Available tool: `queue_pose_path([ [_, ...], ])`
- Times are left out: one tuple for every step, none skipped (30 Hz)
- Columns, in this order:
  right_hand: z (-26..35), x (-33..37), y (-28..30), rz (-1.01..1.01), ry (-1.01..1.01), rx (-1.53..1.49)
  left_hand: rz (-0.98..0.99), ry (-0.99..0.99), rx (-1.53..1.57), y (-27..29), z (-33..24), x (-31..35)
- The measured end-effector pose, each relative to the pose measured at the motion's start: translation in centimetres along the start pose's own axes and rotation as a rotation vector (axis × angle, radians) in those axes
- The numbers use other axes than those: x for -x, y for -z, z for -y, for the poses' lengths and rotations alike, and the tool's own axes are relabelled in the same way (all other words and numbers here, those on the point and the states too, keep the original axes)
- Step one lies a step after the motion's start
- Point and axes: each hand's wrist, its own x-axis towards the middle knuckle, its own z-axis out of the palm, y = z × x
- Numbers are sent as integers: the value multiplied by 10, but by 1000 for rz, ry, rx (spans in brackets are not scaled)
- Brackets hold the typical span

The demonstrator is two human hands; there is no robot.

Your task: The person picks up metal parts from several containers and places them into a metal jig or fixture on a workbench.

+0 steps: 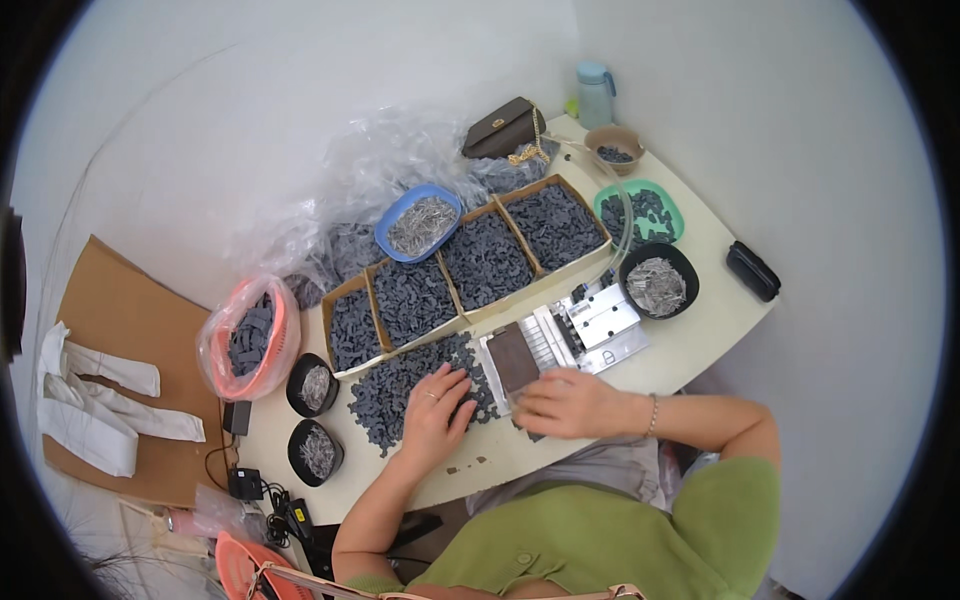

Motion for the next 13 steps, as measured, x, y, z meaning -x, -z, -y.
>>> queue_pose_path([
  [-8,-4,2,-46,-3,-6,-1,-44,18,-5,-1,0],
  [-20,-8,3,-66,-38,22,-2,-87,34,-10,-3,-2],
  [-34,-14,1,-89,-72,45,-2,-126,47,-15,-6,-3],
  [-50,-26,-4,-110,-223,-11,-3,-142,0,-18,-12,-4],
  [-66,-43,-9,-136,-370,-70,-5,-157,-54,-21,-19,-6],
  [-79,-60,-7,-97,-594,-304,-2,-184,-97,-26,-26,-9],
  [-90,-77,-7,-55,-809,-546,5,-165,-146,-33,-30,-8],
  [-102,-82,-20,-89,-734,-467,26,-153,-205,-39,-34,-8],
  [-116,-80,-38,-125,-661,-381,48,-147,-264,-44,-39,-10],
  [-128,-80,-52,-60,-699,-402,69,-138,-326,-48,-41,-11],
  [-138,-78,-63,3,-739,-421,104,-106,-327,-51,-44,-13],
  [-144,-84,-66,71,-767,-439,130,-66,-332,-51,-46,-15],
  [-143,-88,-67,109,-771,-443,156,-26,-336,-50,-48,-17],
])
